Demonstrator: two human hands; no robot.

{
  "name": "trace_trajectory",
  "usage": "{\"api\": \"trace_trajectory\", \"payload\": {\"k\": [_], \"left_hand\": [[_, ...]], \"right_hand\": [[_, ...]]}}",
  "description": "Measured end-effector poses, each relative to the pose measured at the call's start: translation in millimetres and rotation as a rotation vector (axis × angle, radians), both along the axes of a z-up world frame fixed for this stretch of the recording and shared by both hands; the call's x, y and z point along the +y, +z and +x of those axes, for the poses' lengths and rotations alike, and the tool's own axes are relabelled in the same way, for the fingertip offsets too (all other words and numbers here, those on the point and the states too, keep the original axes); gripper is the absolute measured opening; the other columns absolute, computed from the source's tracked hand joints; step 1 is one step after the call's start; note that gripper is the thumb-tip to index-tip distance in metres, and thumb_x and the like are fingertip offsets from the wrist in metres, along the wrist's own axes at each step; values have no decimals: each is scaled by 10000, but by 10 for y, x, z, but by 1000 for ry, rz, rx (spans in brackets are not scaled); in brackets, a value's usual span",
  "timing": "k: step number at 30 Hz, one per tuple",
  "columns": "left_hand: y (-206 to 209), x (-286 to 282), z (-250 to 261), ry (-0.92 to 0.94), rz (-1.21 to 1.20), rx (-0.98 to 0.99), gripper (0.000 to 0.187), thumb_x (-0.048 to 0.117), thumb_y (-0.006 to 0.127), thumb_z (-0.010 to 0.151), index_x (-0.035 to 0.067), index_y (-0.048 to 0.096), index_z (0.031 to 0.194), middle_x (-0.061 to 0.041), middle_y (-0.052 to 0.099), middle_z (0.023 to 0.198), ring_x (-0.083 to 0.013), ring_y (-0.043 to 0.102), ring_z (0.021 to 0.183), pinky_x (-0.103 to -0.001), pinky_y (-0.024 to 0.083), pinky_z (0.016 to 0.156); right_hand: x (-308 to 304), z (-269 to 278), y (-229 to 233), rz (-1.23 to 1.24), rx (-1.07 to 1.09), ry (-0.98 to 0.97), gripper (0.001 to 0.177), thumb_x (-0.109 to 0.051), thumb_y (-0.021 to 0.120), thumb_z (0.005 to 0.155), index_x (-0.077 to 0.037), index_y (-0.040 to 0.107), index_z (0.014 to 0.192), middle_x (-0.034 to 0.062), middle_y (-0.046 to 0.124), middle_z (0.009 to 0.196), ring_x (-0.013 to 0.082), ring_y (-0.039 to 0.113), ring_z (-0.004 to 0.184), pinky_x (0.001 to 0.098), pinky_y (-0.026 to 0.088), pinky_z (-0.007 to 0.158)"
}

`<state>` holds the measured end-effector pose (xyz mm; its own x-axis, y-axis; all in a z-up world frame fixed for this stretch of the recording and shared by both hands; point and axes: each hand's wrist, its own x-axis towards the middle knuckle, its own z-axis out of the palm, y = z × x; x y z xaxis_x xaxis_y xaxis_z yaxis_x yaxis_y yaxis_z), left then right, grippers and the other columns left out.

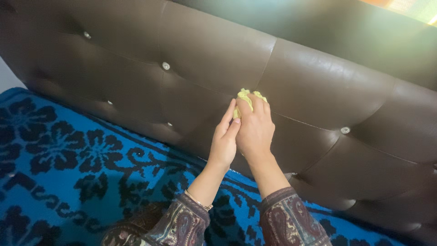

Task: The person wipes a brown tufted headboard with a yellow cloth, moving from the upper surface down to the side edge. The camera follows the wiping motion along the headboard and briefly shows the adjacent patterned carpet.

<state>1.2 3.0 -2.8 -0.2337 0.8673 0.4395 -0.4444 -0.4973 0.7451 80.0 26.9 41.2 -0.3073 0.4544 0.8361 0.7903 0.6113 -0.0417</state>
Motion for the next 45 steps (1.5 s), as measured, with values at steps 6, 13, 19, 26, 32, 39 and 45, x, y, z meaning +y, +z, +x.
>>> {"api": "trace_trajectory", "payload": {"k": [6,13,19,26,32,39,45], "left_hand": [[-8,-1,2,6,-1,2,564,149,454,1050,1,343,1583,-190,444,1606,-239,431,1465,-330,326,1185],[8,-6,-7,28,-34,42,565,155,450,1045,17,338,1581,-170,434,1609,-228,429,1469,-326,330,1182],[-4,3,-2,19,-14,25,564,145,453,1045,11,341,1581,-173,439,1611,-225,428,1470,-326,324,1186],[-43,40,13,44,-11,49,570,158,462,1048,12,339,1584,-170,441,1607,-217,427,1471,-325,324,1190],[-31,-1,19,36,32,-28,547,239,474,1064,8,409,1555,-163,450,1614,-227,402,1495,-339,280,1223],[89,-41,-65,156,18,101,560,342,416,1068,28,463,1529,-117,434,1625,-228,331,1540,-353,210,1245],[106,-53,25,184,102,185,528,293,461,1079,0,479,1518,-157,464,1621,-266,362,1553,-365,228,1266]], "right_hand": [[-25,0,15,-15,2,11,360,-151,694,841,-124,704,1199,127,629,1320,381,571,1252,452,560,911],[-19,-3,15,-24,-7,-10,356,-160,699,840,-132,705,1195,130,626,1316,376,575,1245,456,558,919],[15,0,-9,-3,-1,5,360,-147,698,838,-134,705,1197,129,631,1312,376,577,1245,447,563,905],[20,13,-35,19,1,7,347,-153,706,840,-132,704,1187,124,635,1306,373,583,1231,447,562,924],[18,69,114,-112,28,54,335,-165,757,783,-134,744,1116,124,701,1168,356,647,1086,447,547,871],[-133,532,789,58,315,320,327,16,711,908,-92,697,1216,103,684,1245,271,656,1198,356,502,1067],[239,473,1046,357,22,17,568,-55,785,889,-69,578,1417,182,515,1514,383,474,1407,507,357,1183]]}}
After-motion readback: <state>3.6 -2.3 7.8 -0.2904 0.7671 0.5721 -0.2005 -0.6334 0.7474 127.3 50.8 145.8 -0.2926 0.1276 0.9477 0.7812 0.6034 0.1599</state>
